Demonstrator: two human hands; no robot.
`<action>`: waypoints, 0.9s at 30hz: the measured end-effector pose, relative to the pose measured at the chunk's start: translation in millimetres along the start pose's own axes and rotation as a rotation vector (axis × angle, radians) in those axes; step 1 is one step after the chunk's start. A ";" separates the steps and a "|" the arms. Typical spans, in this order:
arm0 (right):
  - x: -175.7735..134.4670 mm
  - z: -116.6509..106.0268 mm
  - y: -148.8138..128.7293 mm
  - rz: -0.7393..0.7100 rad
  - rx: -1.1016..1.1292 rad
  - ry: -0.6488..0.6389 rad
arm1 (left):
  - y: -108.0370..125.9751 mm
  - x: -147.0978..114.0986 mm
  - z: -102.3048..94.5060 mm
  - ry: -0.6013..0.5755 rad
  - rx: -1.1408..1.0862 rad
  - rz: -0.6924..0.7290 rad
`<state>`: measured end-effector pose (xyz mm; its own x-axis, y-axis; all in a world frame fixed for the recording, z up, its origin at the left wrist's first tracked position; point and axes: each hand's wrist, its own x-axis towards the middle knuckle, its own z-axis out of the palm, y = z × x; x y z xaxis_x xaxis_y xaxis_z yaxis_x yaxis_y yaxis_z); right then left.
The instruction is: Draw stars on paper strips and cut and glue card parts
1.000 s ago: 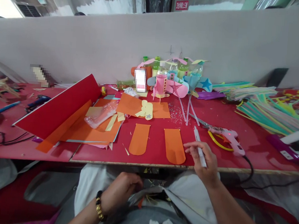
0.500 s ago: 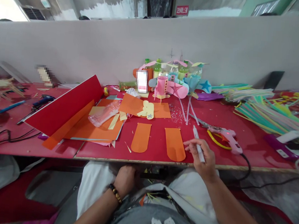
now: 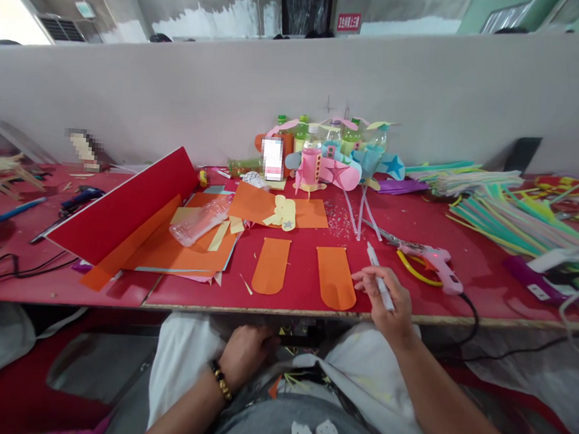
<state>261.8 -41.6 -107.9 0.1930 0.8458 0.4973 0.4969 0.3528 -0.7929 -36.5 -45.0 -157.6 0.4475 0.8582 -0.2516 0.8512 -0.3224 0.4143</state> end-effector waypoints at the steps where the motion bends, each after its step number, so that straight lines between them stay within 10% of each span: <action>1: -0.2 0.1 0.5 0.002 0.007 -0.002 | 1.9 -3.7 -0.6 0.007 -0.006 0.024; 9: 0.4 0.1 1.7 0.015 -0.001 -0.034 | 44.4 -13.4 -40.6 0.391 -0.141 0.466; 21: 9.5 2.7 -3.9 -0.014 -0.136 -0.225 | 81.4 56.8 -44.0 0.203 0.215 0.644; 27: 17.2 -2.5 1.8 0.074 0.113 -0.095 | 88.0 65.1 -55.9 0.187 0.184 0.637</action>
<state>268.1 -27.4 -99.9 0.1414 0.9033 0.4050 0.3848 0.3268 -0.8632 52.2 4.8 -88.7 0.8353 0.5280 0.1535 0.4780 -0.8352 0.2719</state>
